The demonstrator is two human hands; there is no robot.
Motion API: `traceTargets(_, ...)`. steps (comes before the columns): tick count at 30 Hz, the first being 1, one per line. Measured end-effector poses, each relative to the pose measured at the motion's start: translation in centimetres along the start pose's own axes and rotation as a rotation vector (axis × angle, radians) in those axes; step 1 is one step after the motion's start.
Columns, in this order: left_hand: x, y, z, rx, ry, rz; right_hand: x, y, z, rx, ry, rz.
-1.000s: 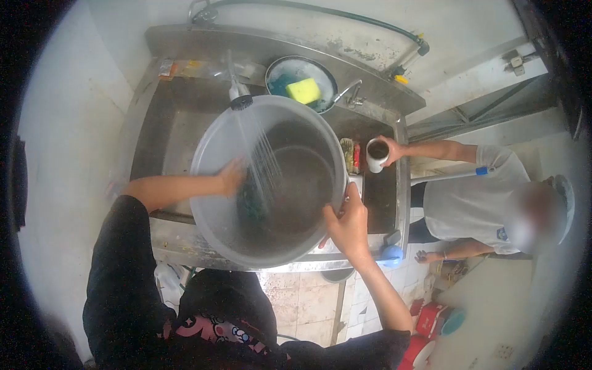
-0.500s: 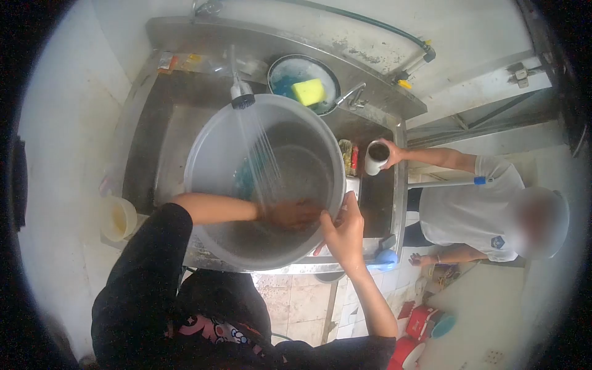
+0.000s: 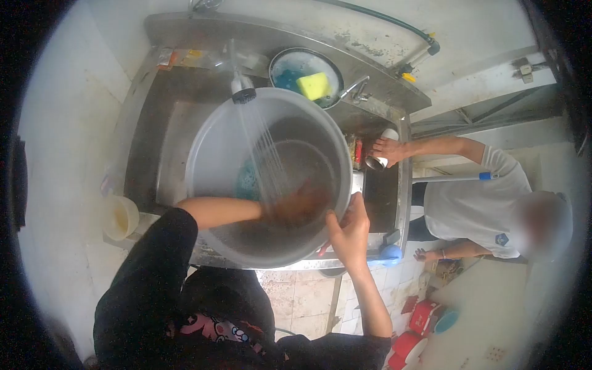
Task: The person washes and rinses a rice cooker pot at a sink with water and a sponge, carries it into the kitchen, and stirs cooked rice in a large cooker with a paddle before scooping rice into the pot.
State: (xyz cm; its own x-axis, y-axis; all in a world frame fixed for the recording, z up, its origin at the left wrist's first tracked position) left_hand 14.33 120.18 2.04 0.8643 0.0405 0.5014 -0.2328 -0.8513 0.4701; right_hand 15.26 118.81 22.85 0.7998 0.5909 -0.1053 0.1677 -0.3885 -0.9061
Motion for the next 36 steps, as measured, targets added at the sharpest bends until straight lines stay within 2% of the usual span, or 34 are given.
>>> traceTargets(1,-1.0,2.8,0.2,-0.019,-0.024,0.220,0.1,0.0,-0.1,0.002,-0.005,0.000)
traceTargets(2,-1.7,2.4,-0.1,-0.018,-0.029,0.216,0.2,0.0,-0.3,-0.029,-0.024,-0.009)
traceTargets(4,-6.0,1.6,1.1,-0.091,-0.439,0.340,0.1,0.1,-0.6,-0.054,-0.047,-0.001)
traceTargets(6,-11.5,-3.9,1.9,0.296,-0.329,0.552,0.1,0.5,-1.0,-0.048,-0.048,-0.006)
traceTargets(8,-15.2,-8.1,-3.3,0.294,-1.091,0.093,0.1,0.7,-1.0,-0.041,-0.050,-0.014)
traceTargets(10,-16.3,-12.0,-5.0,0.567,-1.208,0.000,0.1,0.7,-0.9,-0.048,-0.014,-0.029)
traceTargets(12,-15.8,-18.7,-4.7,1.244,-1.022,0.150,-0.2,0.5,-0.4,0.008,-0.005,-0.021)
traceTargets(13,-15.0,-19.8,-5.8,1.251,-1.028,0.145,-0.2,0.2,-0.3,0.054,0.008,-0.021)
traceTargets(15,-8.8,-17.7,-10.1,1.496,-0.421,0.236,-0.3,0.2,-0.1,0.040,0.004,-0.038)
traceTargets(16,-8.3,-15.8,-10.2,1.500,-0.422,0.238,-0.2,0.3,-0.1,0.019,0.006,-0.048)
traceTargets(18,-14.4,-12.9,-6.1,0.835,-1.265,-0.061,0.0,0.8,-0.5,-0.021,0.008,-0.053)
traceTargets(19,-14.4,-13.5,-6.0,0.836,-1.264,-0.058,0.3,1.0,-0.8,-0.056,0.022,-0.063)
traceTargets(23,-13.5,-17.2,-7.0,0.901,-0.909,0.061,0.2,1.2,-1.1,-0.033,0.021,-0.045)
traceTargets(24,-12.9,-17.6,-7.5,0.906,-0.912,0.069,0.3,1.3,-1.0,-0.020,0.021,-0.076)
traceTargets(26,-9.3,-15.4,-10.9,1.033,-0.666,0.229,0.0,1.1,-0.9,0.000,0.034,-0.100)
traceTargets(28,-14.6,-13.3,-6.7,0.614,-1.001,-0.193,-0.1,0.8,-0.9,-0.004,0.031,-0.022)
traceTargets(29,-14.0,-13.6,-7.3,0.622,-0.995,-0.193,0.3,0.8,-1.2,-0.002,0.034,-0.031)
traceTargets(30,-14.6,-12.0,-6.8,0.388,-1.110,-0.024,0.4,0.9,-1.5,-0.030,0.038,-0.055)
traceTargets(32,-14.4,-13.7,-7.3,0.512,-1.092,0.183,0.0,1.3,-1.6,-0.058,0.042,-0.058)
traceTargets(33,-12.9,-17.7,-8.0,0.876,-0.935,0.221,-0.1,0.8,-1.4,-0.028,0.040,-0.048)
traceTargets(34,-12.0,-18.8,-7.8,0.873,-0.937,0.228,-0.1,0.4,-1.4,0.003,0.041,-0.043)
traceTargets(36,-9.0,-19.9,-8.4,1.104,-0.720,0.329,0.1,0.9,-1.5,-0.012,0.050,-0.075)
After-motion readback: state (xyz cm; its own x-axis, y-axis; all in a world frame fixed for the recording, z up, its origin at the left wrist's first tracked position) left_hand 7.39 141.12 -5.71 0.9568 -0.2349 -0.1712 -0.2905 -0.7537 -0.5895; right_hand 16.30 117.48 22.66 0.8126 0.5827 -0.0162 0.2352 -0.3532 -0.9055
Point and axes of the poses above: each hand's wrist, its own x-axis towards the middle knuckle, its own z-axis out of the palm, y = z × x, the point moved 8 cm from there along x, towards the middle knuckle, and after that the axes turned 12 degrees about y, right-handed, at the moved point
